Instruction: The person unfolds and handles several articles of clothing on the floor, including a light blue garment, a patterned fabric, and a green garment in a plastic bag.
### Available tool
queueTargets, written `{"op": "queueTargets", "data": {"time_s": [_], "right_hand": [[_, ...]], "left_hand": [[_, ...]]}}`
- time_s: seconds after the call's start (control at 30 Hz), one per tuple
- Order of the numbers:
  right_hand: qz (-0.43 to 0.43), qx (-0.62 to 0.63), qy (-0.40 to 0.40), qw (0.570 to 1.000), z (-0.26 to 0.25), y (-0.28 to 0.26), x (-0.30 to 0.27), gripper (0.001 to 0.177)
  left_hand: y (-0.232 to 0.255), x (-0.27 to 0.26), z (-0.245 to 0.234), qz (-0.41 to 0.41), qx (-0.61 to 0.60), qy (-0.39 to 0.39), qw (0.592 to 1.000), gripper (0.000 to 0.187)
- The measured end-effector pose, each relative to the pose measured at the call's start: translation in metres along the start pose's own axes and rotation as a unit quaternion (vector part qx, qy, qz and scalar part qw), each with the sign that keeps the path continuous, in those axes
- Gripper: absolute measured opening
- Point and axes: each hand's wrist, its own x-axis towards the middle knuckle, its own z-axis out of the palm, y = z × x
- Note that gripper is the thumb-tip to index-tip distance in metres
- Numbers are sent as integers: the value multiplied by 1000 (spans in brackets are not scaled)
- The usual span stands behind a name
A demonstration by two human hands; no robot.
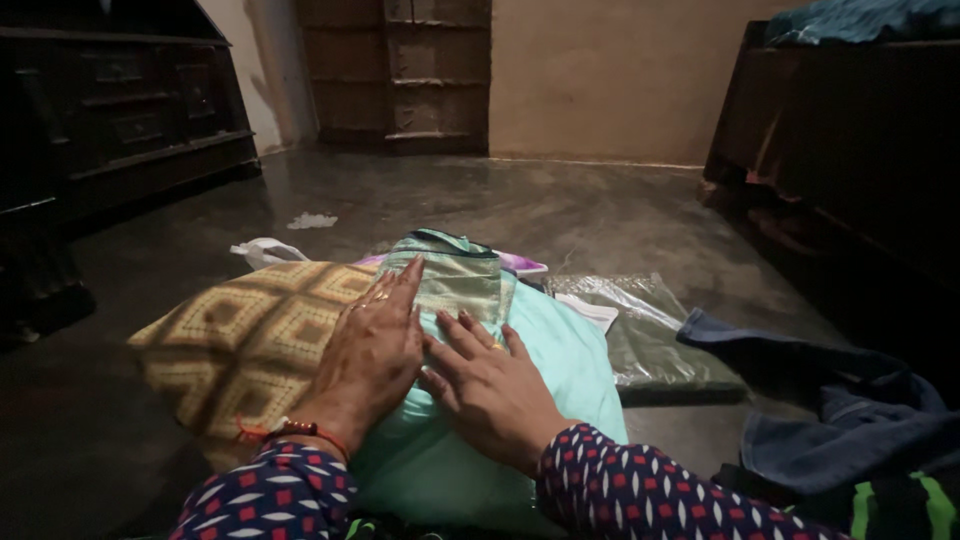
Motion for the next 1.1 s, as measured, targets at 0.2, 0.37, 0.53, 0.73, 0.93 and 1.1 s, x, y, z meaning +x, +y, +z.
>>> {"op": "queueTargets", "data": {"time_s": [0.2,0.37,0.53,0.73,0.93,1.1], "right_hand": [[60,0,28,998,1,24,-9,48],[187,-6,23,982,-4,29,-5,49],[144,13,158,977,-4,31,23,52],[19,13,141,990,10,29,59,58],[14,5,118,993,31,46,84,66],[21,0,84,996,53,57,77,63]], "left_hand": [[-3,3,18,-8,50,-35,998,58],[-12,5,23,-82,122,-150,978,56],[-20,20,25,-91,96,-95,987,55],[-43,49,43,-4,64,14,998,57],[-60,62,55,19,-17,27,999,64],[-55,53,70,-40,68,-50,996,61]]}}
